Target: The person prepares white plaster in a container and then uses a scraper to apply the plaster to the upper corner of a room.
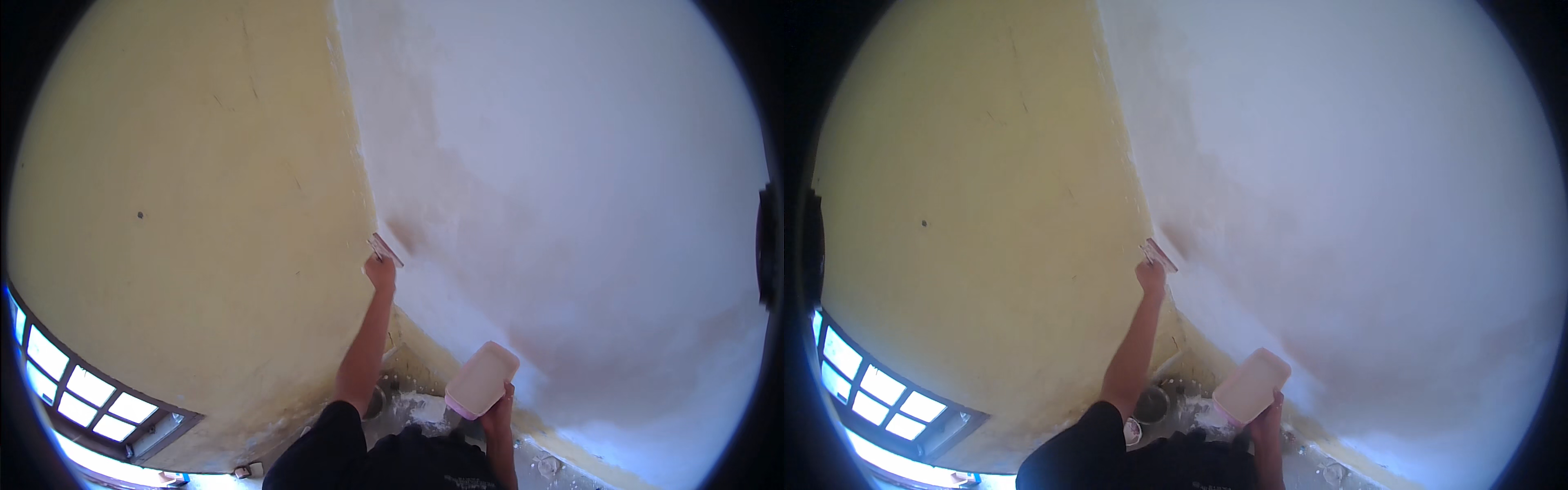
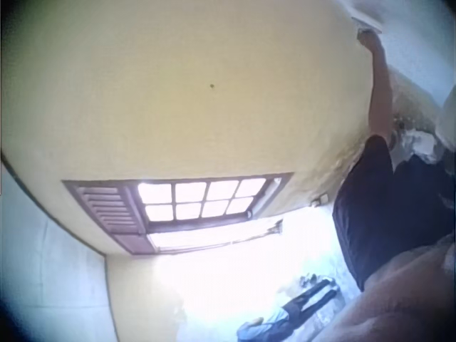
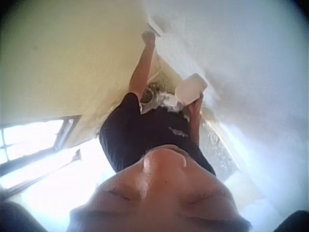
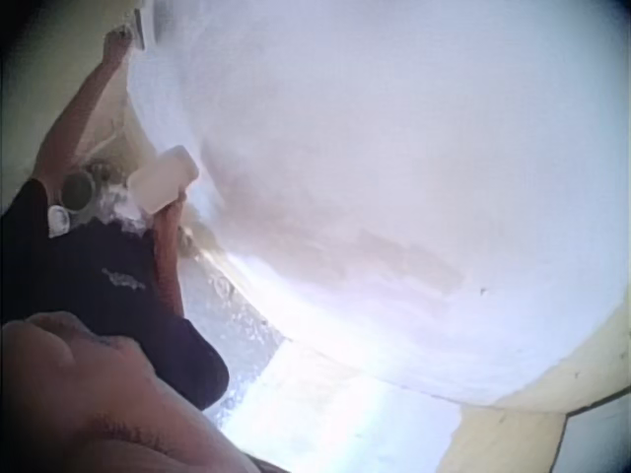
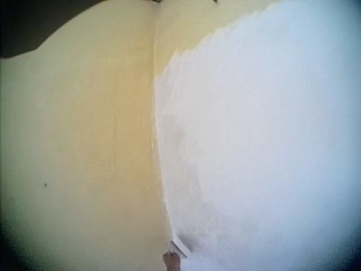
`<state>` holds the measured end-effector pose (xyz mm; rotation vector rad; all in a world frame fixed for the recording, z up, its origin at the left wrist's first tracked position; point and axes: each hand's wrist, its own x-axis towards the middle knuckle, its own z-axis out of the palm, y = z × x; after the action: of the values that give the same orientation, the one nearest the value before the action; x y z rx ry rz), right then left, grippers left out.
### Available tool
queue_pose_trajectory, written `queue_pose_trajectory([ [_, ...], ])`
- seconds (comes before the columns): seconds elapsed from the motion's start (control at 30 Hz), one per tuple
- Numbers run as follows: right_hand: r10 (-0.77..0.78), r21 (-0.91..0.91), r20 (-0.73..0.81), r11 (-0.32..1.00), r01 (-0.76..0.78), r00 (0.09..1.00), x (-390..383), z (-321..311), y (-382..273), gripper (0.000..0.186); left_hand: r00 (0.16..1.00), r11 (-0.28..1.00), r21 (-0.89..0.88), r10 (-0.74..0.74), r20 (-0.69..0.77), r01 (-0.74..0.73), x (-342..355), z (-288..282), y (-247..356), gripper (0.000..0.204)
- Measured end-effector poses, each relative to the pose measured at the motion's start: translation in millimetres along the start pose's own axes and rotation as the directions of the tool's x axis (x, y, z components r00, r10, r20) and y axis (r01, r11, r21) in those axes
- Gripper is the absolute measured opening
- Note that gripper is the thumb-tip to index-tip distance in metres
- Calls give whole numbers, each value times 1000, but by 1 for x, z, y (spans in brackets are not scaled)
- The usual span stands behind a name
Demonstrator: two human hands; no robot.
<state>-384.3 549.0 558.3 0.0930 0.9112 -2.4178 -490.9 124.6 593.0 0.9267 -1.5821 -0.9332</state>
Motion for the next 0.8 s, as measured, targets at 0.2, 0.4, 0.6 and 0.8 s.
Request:
queue_pose_trajectory([
  [0.2,-24,4,-4,1000,24,1000,-7,0,-6,54,974,916,-336,-187,129,220,65,26,50,19],
  [0.4,-32,-83,96,996,40,995,-6,5,-12,54,983,970,-162,175,-62,-183,90,6,184,17],
  [0.6,-28,-63,83,997,34,996,-6,22,-15,54,922,897,-215,380,-69,-386,7,-26,310,18],
  [0.8,-64,-51,25,997,66,998,-1,6,-11,54,884,796,-473,462,73,-377,-47,-55,331,23],
])
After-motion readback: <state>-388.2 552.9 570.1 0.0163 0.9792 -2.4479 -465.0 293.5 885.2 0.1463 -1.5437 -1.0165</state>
